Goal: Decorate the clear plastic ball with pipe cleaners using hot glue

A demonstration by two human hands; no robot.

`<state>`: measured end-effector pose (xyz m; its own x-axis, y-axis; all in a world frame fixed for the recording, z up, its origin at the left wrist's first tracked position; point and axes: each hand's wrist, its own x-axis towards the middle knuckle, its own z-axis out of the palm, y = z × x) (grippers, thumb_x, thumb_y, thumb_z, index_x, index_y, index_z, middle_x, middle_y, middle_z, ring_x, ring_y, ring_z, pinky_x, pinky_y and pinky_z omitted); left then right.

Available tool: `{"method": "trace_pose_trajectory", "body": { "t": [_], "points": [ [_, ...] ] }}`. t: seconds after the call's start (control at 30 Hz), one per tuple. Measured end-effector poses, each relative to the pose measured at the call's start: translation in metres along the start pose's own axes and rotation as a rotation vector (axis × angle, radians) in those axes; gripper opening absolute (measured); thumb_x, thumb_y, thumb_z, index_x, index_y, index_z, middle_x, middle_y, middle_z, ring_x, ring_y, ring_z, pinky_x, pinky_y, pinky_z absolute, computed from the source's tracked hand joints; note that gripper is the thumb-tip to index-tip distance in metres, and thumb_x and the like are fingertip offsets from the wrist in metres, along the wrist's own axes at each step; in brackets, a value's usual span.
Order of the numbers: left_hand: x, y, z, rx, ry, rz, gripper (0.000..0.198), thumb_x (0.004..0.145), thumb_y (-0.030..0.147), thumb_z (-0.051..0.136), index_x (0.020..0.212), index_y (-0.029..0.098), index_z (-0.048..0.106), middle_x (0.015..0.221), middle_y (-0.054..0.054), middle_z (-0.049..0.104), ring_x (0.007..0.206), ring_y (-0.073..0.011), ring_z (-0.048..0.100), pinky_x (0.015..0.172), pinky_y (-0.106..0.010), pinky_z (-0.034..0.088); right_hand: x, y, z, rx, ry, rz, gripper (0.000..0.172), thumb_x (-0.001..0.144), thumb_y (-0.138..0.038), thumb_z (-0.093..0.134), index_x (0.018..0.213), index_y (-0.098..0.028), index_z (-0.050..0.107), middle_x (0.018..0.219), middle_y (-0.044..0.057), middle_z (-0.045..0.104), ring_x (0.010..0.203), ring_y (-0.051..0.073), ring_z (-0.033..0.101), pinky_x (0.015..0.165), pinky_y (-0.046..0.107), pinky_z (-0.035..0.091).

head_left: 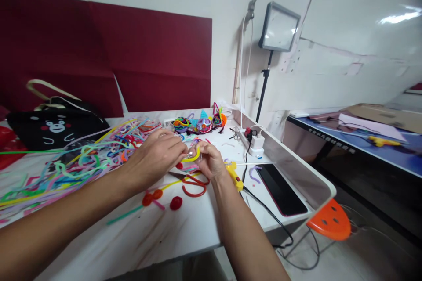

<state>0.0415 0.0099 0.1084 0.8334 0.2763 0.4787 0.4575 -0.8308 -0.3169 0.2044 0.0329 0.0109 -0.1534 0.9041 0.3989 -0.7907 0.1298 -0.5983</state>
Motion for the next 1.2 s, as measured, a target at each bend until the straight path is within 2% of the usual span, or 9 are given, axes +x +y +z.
{"method": "trace_pose_trajectory", "body": {
  "t": [0.13, 0.2, 0.4, 0.47, 0.53, 0.63, 0.73, 1.0, 1.2],
  "points": [
    [0.003, -0.001, -0.004, -0.101, 0.009, -0.055, 0.027, 0.094, 0.03, 0.044, 0.078, 0.021, 0.063, 0.074, -0.002, 0.065, 0.074, -0.0187, 0.059, 0.089, -0.039, 0.041, 0.0, 0.0, -0.001, -0.029, 0.015, -0.017, 0.007, 0.063, -0.018, 0.056, 0.059, -0.016, 0.062, 0.061, 0.003, 0.061, 0.063, 0.016, 0.054, 0.068, 0.029, 0.045],
    [0.001, -0.003, -0.004, -0.204, 0.065, -0.165, 0.023, 0.093, 0.032, 0.048, 0.081, 0.021, 0.063, 0.078, -0.002, 0.066, 0.078, -0.019, 0.06, 0.084, -0.036, 0.043, 0.001, -0.001, -0.002, -0.025, 0.032, -0.022, 0.006, 0.064, -0.019, 0.057, 0.06, -0.016, 0.061, 0.06, 0.003, 0.06, 0.063, 0.016, 0.054, 0.066, 0.029, 0.044],
    [-0.023, -0.009, 0.027, -0.791, 0.405, -0.866, 0.031, 0.08, 0.044, 0.065, 0.099, 0.019, 0.065, 0.103, -0.006, 0.068, 0.097, -0.0223, 0.062, 0.084, -0.034, 0.047, 0.001, -0.005, -0.001, 0.037, 0.072, -0.035, 0.005, 0.062, -0.019, 0.057, 0.059, -0.016, 0.059, 0.06, 0.002, 0.058, 0.059, 0.014, 0.05, 0.059, 0.025, 0.041],
    [-0.031, -0.005, 0.042, -1.067, 0.44, -1.089, 0.037, 0.075, 0.046, 0.07, 0.1, 0.019, 0.067, 0.101, -0.007, 0.068, 0.095, -0.022, 0.062, 0.074, -0.03, 0.049, 0.0, -0.006, 0.001, 0.045, 0.076, -0.018, 0.006, 0.063, -0.02, 0.056, 0.059, -0.016, 0.057, 0.06, 0.002, 0.056, 0.059, 0.014, 0.049, 0.058, 0.025, 0.041],
    [-0.036, 0.002, 0.052, -1.389, 0.432, -1.192, 0.036, 0.073, 0.046, 0.074, 0.096, 0.018, 0.068, 0.095, -0.007, 0.069, 0.089, -0.0204, 0.063, 0.064, -0.026, 0.048, -0.001, -0.006, 0.002, 0.038, 0.073, -0.001, 0.007, 0.065, -0.02, 0.056, 0.059, -0.017, 0.055, 0.06, 0.001, 0.055, 0.058, 0.013, 0.048, 0.059, 0.026, 0.042],
    [-0.037, 0.015, 0.058, -1.811, 0.445, -1.203, 0.023, 0.078, 0.037, 0.073, 0.089, 0.019, 0.067, 0.088, -0.004, 0.069, 0.075, -0.0152, 0.062, 0.054, -0.023, 0.046, -0.002, -0.005, 0.004, 0.007, 0.047, 0.014, 0.007, 0.065, -0.021, 0.057, 0.059, -0.017, 0.054, 0.06, 0.0, 0.054, 0.058, 0.014, 0.048, 0.062, 0.028, 0.045],
    [-0.034, 0.021, 0.059, -2.004, 0.468, -1.194, 0.011, 0.085, 0.028, 0.066, 0.088, 0.017, 0.066, 0.081, -0.002, 0.068, 0.065, -0.0123, 0.06, 0.049, -0.022, 0.044, -0.003, -0.002, 0.004, -0.026, 0.033, 0.017, 0.006, 0.066, -0.021, 0.058, 0.061, -0.018, 0.055, 0.063, 0.001, 0.056, 0.06, 0.014, 0.05, 0.065, 0.03, 0.048],
    [-0.036, 0.019, 0.072, -2.152, 0.568, -1.096, 0.003, 0.086, 0.015, 0.065, 0.087, 0.015, 0.067, 0.081, -0.002, 0.068, 0.064, -0.0104, 0.06, 0.045, -0.02, 0.045, 0.001, 0.004, -0.003, 0.007, 0.123, 0.052, 0.004, 0.066, -0.02, 0.059, 0.065, -0.016, 0.058, 0.063, 0.0, 0.059, 0.058, 0.013, 0.052, 0.061, 0.026, 0.048],
    [-0.038, 0.019, 0.079, -2.218, 0.59, -1.081, 0.007, 0.089, 0.016, 0.062, 0.09, 0.014, 0.069, 0.084, -0.003, 0.068, 0.067, -0.0116, 0.062, 0.051, -0.022, 0.051, 0.004, 0.01, -0.008, 0.092, 0.23, 0.099, 0.003, 0.063, -0.016, 0.06, 0.066, -0.017, 0.058, 0.062, -0.003, 0.059, 0.057, 0.012, 0.054, 0.068, 0.027, 0.05]
  ]
}}
